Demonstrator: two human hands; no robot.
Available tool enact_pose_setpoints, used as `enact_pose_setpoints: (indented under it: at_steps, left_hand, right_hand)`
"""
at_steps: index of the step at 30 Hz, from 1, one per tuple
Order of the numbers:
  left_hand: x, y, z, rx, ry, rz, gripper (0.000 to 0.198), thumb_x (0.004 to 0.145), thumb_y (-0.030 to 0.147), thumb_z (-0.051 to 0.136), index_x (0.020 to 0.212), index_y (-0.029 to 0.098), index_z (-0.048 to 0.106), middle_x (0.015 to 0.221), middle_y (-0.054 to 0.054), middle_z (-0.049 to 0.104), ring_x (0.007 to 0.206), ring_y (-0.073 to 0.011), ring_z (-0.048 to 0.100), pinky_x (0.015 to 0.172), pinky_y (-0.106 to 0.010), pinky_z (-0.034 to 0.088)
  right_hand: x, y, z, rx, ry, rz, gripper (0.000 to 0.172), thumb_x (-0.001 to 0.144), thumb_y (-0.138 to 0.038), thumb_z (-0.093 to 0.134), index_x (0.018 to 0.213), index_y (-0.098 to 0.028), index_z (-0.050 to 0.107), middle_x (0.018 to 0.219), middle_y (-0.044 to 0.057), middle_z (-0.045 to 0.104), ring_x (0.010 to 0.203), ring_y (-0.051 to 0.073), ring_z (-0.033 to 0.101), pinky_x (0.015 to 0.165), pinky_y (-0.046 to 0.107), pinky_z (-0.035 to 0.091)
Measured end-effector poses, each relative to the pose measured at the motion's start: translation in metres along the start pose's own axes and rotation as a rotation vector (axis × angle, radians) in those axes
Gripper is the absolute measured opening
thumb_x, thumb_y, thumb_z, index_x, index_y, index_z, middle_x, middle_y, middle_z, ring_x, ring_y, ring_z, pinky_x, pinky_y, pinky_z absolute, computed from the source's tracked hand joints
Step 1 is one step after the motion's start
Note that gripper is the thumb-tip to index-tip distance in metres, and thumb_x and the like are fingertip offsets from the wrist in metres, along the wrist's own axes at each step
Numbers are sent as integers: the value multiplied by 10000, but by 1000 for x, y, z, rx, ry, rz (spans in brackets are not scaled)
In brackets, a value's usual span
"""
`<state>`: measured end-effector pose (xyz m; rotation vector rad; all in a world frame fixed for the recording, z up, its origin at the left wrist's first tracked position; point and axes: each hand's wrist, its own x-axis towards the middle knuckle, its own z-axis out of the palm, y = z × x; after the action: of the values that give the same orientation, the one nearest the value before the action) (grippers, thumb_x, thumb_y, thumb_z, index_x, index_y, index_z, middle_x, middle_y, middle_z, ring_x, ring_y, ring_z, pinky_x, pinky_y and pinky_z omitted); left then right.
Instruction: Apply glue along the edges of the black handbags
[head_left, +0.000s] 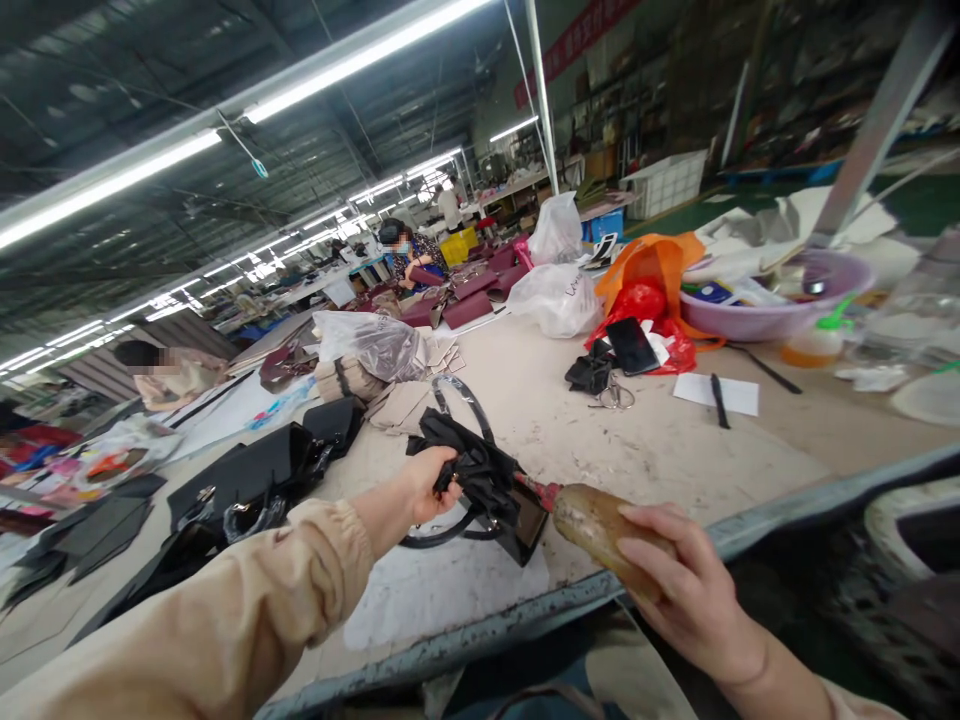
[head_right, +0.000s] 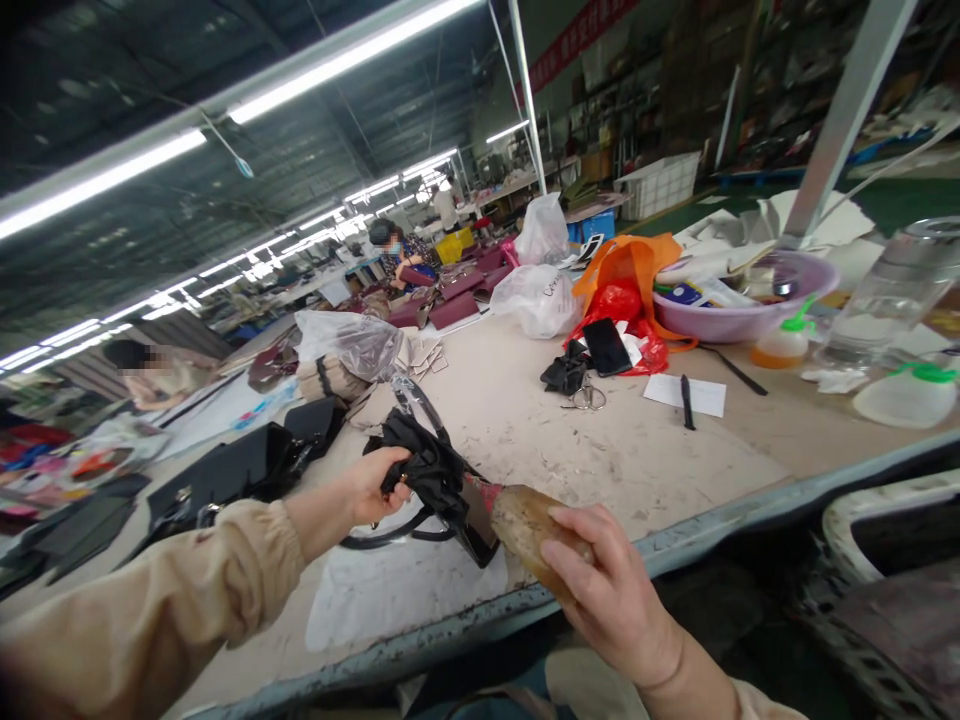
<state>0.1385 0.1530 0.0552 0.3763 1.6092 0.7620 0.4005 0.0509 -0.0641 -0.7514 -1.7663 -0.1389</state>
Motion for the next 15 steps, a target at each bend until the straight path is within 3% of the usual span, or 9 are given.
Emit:
enact_pose_setpoints:
  at_steps: [4,9,15]
  left_hand:
    - [5,5,10,57,30,30,162,841,226,477,698,156,443,489,-1,454,336,-80,386,295,-131,295]
    - [12,9,12,-13,1,-35,114,801,190,516,709,166,453,498,10,435,343,-98,403,277,-147,283]
    - [14,14,19,23,4,-83,122,795,186,513,702,168,437,487,16,415,337,-92,389,275,-143,274]
  right_hand:
    - [8,5,-8,-70,-82,-135,328,760,-5,580,1041,-174,592,1191,156,492,979,253,539,753,427,524]
    - [14,5,-12,-201,-111,-243,288,775,-33,568,997,-204,632,1163,136,514,1007,256,534,740,402,551]
    - [16,6,-10,-243,-161,-299,289,765,-19,586,1001,-177,641,1122,156,516,976,270,529,714,405,560]
